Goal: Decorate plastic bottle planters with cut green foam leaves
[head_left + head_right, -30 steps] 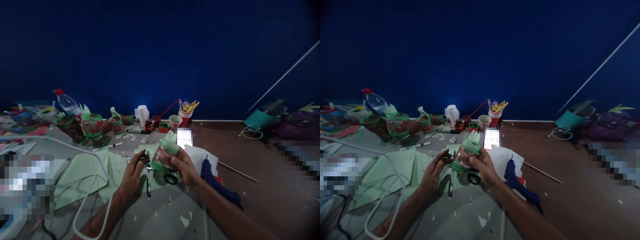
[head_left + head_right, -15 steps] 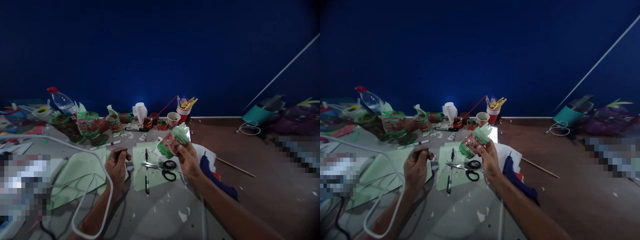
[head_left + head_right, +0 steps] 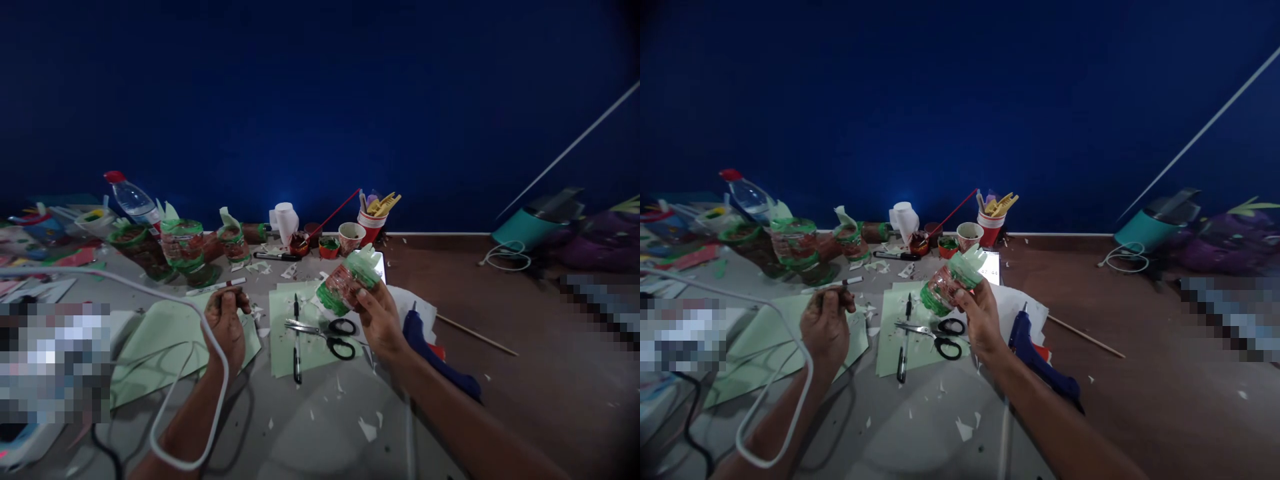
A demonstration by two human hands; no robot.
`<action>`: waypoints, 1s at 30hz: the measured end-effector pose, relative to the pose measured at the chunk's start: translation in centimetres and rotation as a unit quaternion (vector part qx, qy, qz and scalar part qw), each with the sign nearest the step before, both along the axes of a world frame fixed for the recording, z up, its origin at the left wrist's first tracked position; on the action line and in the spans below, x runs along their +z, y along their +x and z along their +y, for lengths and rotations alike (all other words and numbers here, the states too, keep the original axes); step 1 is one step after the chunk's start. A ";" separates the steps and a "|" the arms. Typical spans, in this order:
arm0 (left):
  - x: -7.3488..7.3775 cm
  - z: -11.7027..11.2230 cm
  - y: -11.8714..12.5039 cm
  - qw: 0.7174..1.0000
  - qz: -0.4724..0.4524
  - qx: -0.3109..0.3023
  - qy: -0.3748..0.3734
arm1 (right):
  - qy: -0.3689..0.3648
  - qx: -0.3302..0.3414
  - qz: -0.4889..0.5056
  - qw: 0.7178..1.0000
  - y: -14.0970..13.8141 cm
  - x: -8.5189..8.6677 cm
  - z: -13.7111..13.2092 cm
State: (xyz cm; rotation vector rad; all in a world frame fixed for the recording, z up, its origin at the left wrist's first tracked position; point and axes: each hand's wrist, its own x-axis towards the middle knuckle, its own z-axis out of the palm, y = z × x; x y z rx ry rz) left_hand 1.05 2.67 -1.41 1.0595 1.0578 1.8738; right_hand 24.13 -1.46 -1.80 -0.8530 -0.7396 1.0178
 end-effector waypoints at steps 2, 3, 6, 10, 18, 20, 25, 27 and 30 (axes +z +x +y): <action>-0.2 0.3 -0.1 1.000 -0.015 -0.017 0.005 | -0.002 -0.004 -0.007 1.000 0.1 -0.1 0.0; -0.3 0.4 -0.2 1.000 -0.022 -0.017 0.009 | -0.003 -0.006 -0.011 1.000 0.1 -0.1 0.1; -0.5 0.9 -0.5 0.999 -0.028 0.029 0.021 | -0.003 -0.007 -0.021 1.000 0.2 -0.1 0.1; -0.9 1.5 -1.0 0.997 -0.014 0.070 0.021 | -0.005 -0.009 -0.039 0.999 0.4 0.0 0.1; -1.1 0.7 -0.4 1.000 0.018 -0.008 0.005 | 0.018 -0.036 -0.021 0.999 1.0 0.7 0.4; -1.0 0.4 -0.1 0.999 0.037 -0.022 0.000 | 0.018 -0.035 -0.016 0.999 1.1 0.6 0.4; -1.2 0.1 0.2 0.996 0.063 -0.048 -0.050 | 0.022 -0.037 -0.027 0.999 1.2 0.4 0.5; -1.3 0.1 0.3 0.992 0.091 -0.052 -0.063 | 0.022 -0.038 -0.025 0.999 1.2 0.4 0.5; -1.5 0.1 0.3 0.988 0.127 -0.050 -0.073 | 0.020 -0.034 -0.019 0.999 1.2 0.3 0.6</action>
